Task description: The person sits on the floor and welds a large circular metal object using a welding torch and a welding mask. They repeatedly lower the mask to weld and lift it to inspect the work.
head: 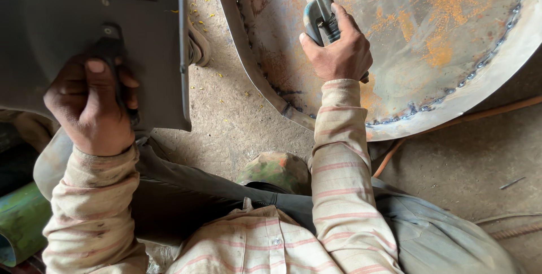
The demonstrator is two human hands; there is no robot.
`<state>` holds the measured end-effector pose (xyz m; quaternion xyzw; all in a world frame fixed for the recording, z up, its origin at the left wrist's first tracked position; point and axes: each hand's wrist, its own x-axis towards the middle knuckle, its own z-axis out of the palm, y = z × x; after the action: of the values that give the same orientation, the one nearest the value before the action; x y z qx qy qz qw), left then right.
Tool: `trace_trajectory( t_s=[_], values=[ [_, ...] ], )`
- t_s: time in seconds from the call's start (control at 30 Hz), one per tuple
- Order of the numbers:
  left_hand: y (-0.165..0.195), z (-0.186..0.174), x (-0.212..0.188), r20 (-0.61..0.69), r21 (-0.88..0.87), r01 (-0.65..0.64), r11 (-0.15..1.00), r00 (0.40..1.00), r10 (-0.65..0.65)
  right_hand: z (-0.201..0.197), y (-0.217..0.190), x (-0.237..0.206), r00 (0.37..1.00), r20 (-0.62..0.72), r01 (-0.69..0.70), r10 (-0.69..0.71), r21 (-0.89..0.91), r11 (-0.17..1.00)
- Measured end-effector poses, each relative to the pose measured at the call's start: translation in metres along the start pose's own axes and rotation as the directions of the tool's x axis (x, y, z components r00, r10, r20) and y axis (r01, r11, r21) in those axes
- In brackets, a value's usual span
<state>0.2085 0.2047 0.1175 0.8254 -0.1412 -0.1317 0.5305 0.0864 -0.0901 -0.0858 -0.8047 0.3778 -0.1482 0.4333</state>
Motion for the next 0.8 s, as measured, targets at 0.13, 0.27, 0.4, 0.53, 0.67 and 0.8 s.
trace_trajectory(
  t_s=[0.13, 0.27, 0.4, 0.53, 0.67, 0.8],
  values=[
    [0.003, 0.005, 0.002, 0.036, 0.065, -0.007, 0.998, 0.999, 0.005, -0.001, -0.001, 0.0, 0.999, 0.024, -0.041, 0.042, -0.047, 0.998],
    [0.005, 0.01, 0.002, 0.05, 0.093, 0.022, 0.995, 0.998, -0.027, -0.001, -0.004, 0.001, 1.0, 0.018, -0.018, 0.019, -0.067, 0.998],
    [0.007, 0.015, 0.004, 0.159, 0.199, -0.022, 0.98, 0.987, -0.01, 0.0, -0.003, 0.0, 0.999, 0.039, -0.032, 0.034, -0.047, 0.998],
    [0.009, 0.025, 0.006, 0.36, 0.374, -0.23, 0.898, 0.929, 0.088, 0.006, 0.002, 0.002, 0.987, 0.087, -0.117, 0.135, -0.185, 0.976],
    [0.012, 0.036, 0.006, 0.493, 0.524, -0.343, 0.78, 0.868, 0.052, 0.009, 0.015, 0.007, 0.984, 0.051, -0.148, 0.168, -0.268, 0.952],
    [0.014, 0.038, 0.004, 0.57, 0.473, -0.473, 0.743, 0.808, 0.151, 0.01, 0.028, 0.005, 0.99, 0.038, -0.123, 0.136, -0.234, 0.964]
  ],
)
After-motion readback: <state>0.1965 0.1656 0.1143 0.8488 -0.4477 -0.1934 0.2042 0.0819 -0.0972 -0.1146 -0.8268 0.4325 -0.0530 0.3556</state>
